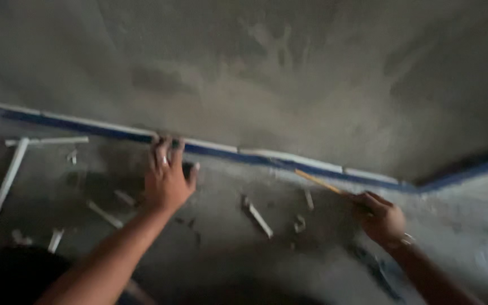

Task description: The person installs a white plastic spline into the groove of a blue metal screen frame using a screwdriver and pliers. They repeatedly press the spline into the groove and tap it with the screwdriver handle to secure it along the bottom edge of the frame.

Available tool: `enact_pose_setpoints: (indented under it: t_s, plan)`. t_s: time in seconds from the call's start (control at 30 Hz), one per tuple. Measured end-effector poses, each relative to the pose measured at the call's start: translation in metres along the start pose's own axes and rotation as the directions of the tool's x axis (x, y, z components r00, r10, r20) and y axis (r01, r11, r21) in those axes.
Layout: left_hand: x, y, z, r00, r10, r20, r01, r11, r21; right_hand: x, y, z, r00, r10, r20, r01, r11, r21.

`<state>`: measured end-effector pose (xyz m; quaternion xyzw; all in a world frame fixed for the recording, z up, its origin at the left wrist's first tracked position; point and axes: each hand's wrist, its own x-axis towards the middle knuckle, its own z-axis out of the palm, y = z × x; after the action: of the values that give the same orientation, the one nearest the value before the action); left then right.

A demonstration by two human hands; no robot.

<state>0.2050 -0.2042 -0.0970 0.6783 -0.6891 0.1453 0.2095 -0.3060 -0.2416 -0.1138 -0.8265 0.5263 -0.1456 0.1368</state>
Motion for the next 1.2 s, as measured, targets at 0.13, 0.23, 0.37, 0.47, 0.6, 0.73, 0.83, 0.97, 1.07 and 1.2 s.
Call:
enact_pose_setpoints:
  t_s: [0.13,0.23,0.37,0.47,0.6,0.73,0.83,0.97,1.07,1.2]
  plan:
    - [0.001,0.006,-0.008,1.0,-0.031,-0.007,0.03,0.998,-0.053,0.007,0.001,-0.013,0.973,-0.225,-0.048,0.219,0.969,-0.116]
    - [0.0,0.005,-0.014,0.998,0.027,-0.05,-0.03,0.998,-0.054,0.028,0.01,-0.047,0.982,-0.161,0.101,0.174,0.975,-0.137]
    - [0.002,0.004,-0.014,0.999,0.007,-0.042,-0.01,0.997,-0.081,0.039,0.012,-0.049,0.979,0.039,0.199,-0.029,0.998,-0.053]
    - [0.007,0.007,-0.011,0.999,0.015,-0.051,-0.019,0.997,-0.071,0.031,0.002,-0.021,0.998,0.001,0.071,0.004,0.998,-0.069]
    - [0.005,0.015,-0.016,1.0,-0.023,-0.008,0.022,0.995,-0.099,0.03,-0.034,0.013,0.969,-0.13,-0.211,0.155,0.982,0.109]
    - [0.004,0.01,-0.022,0.999,-0.036,0.01,0.037,0.992,-0.121,0.061,-0.091,0.023,0.994,-0.091,0.056,0.091,0.996,0.012]
    - [0.006,0.005,-0.019,0.998,-0.011,-0.054,0.006,0.995,-0.102,0.087,-0.124,0.01,0.979,-0.027,0.203,0.029,1.0,-0.006]
    - [0.006,0.0,-0.018,0.994,-0.037,-0.101,0.018,0.982,-0.186,0.085,-0.144,-0.029,0.965,-0.012,0.261,0.003,0.999,0.034]
    - [0.005,0.001,-0.024,0.995,-0.038,-0.09,0.02,0.982,-0.185,0.05,-0.156,-0.059,0.879,0.372,0.298,-0.4,0.916,0.037]
    - [0.007,0.024,-0.023,0.993,-0.044,-0.11,0.022,0.981,-0.194,0.001,-0.176,-0.079,0.855,0.499,-0.143,-0.304,0.705,0.641]
